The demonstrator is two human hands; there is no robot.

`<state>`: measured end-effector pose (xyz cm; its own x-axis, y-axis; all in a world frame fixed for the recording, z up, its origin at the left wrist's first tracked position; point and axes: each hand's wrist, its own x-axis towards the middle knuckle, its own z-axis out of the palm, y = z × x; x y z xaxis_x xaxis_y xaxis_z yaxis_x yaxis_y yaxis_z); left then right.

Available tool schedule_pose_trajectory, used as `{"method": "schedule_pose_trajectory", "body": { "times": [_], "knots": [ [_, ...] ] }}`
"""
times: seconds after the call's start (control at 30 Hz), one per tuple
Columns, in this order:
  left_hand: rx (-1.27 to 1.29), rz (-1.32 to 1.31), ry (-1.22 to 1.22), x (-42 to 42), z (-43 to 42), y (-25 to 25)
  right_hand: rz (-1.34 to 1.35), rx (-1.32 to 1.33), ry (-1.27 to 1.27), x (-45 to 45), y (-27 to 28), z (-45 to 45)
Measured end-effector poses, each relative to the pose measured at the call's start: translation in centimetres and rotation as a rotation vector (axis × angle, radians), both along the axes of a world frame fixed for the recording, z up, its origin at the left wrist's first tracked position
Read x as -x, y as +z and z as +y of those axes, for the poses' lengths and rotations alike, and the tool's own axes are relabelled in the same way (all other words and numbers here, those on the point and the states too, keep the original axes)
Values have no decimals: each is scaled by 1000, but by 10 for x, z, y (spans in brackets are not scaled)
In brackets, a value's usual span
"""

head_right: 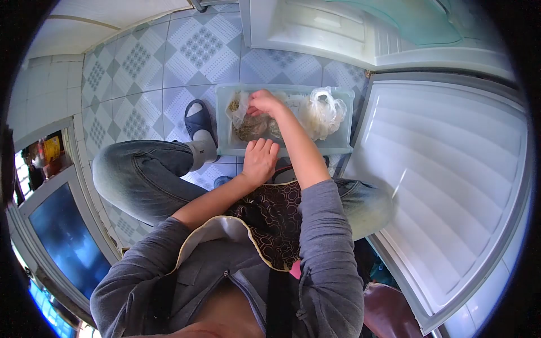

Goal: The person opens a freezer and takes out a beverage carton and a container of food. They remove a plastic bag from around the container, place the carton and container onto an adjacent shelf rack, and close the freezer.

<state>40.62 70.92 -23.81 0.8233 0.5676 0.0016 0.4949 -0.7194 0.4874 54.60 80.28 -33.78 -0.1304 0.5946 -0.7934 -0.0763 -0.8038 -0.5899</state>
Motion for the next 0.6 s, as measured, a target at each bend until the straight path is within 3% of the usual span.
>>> {"method": "schedule_pose_trajectory", "body": {
  "times": [0.2,0.33,0.47,0.53,0.6],
  "knots": [
    [-8,-14,13,-1,-1,-3,-86,-46,58,-10,20,-8],
    [-7,-24,13,-1,-2,-2,-325,-104,263,-26,45,-21],
    [-6,-50,25,-7,3,-1,-666,-409,790,-39,88,-58],
    [43,-38,57,-8,5,2,-554,-176,1093,-39,131,-72],
    [58,-31,19,-8,8,1,-652,-150,1106,-28,146,-96]
  ]
}}
